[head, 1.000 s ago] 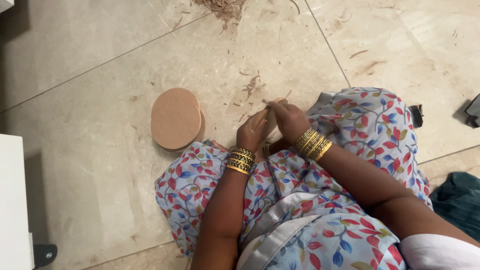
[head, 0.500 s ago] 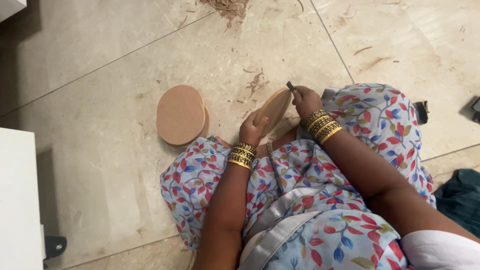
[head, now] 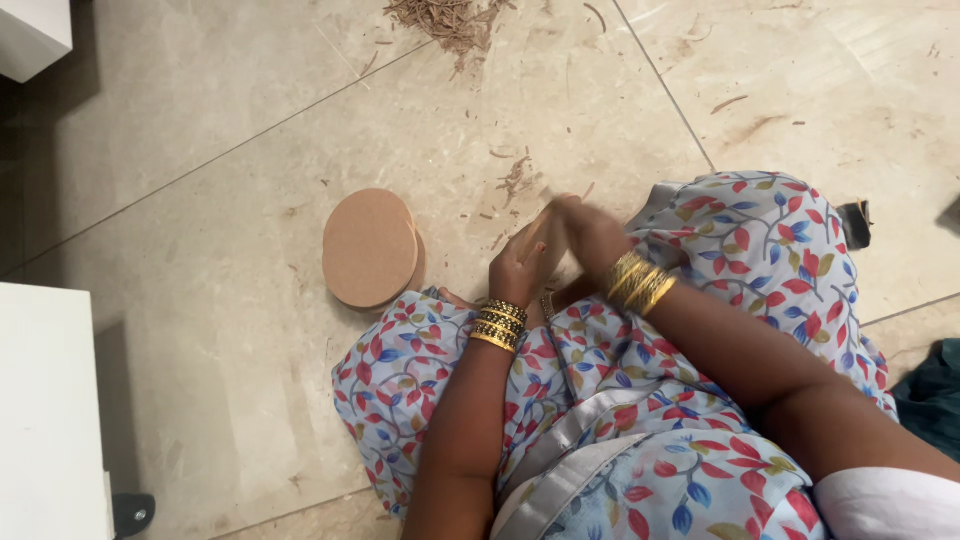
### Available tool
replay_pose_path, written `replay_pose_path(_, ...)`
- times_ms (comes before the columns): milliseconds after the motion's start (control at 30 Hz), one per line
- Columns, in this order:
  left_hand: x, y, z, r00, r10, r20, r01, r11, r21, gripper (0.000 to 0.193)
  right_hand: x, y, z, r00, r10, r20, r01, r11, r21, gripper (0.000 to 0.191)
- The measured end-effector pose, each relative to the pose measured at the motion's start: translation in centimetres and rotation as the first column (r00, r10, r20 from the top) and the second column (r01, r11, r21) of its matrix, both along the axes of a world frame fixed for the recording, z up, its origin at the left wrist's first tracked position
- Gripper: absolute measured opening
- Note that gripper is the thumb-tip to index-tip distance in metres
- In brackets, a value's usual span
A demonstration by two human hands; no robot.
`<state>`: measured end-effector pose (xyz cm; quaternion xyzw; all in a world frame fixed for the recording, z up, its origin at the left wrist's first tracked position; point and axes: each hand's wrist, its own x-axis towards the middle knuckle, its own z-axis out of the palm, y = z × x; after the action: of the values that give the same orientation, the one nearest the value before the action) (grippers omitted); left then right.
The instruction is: The person sits on the floor sanding round wooden discs. They hold each disc against their lap and rub a sanding block over the surface and edges, stacking finished discs aside and picking up the next one.
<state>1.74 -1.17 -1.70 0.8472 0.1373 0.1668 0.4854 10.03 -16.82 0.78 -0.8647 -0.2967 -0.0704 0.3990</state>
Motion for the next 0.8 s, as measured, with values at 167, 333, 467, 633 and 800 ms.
replay_pose_path(167, -0.3, 0.1, -0.2, 0.998, -0.057, -0.024, 0.056, 0.998, -0.028, 0.04, -0.1, 0.1, 0.2, 0.955, 0.082, 0.285, -0.055, 0.993, -0.1, 0.031)
replay_pose_path(333, -0.6, 0.1, 0.8, 0.997, -0.064, 0.045, 0.061, 0.997, 0.056, 0.041, 0.7, -0.1, 0.7, 0.996, -0.06, 0.06, 0.063, 0.997, -0.036, 0.029)
replay_pose_path(467, -0.5, 0.0, 1.1, 0.999, -0.031, -0.034, 0.031, 1.0, -0.005, 0.04, -0.8, -0.1, -0.1, 0.93, 0.173, 0.326, -0.162, 0.985, -0.06, 0.034)
replay_pose_path(633, -0.5, -0.1, 0.3, 1.0, -0.026, 0.015, 0.025, 0.997, 0.07, 0.043, 2.1, -0.8, -1.4, 0.991, -0.095, 0.099, 0.115, 0.966, -0.229, 0.028)
replay_pose_path(800, 0.0, 0.1, 0.0, 0.993, -0.072, 0.094, 0.053, 0.981, 0.189, 0.034, 1.0, -0.6, -1.5, 0.94, 0.05, 0.338, 0.009, 0.985, -0.17, 0.035)
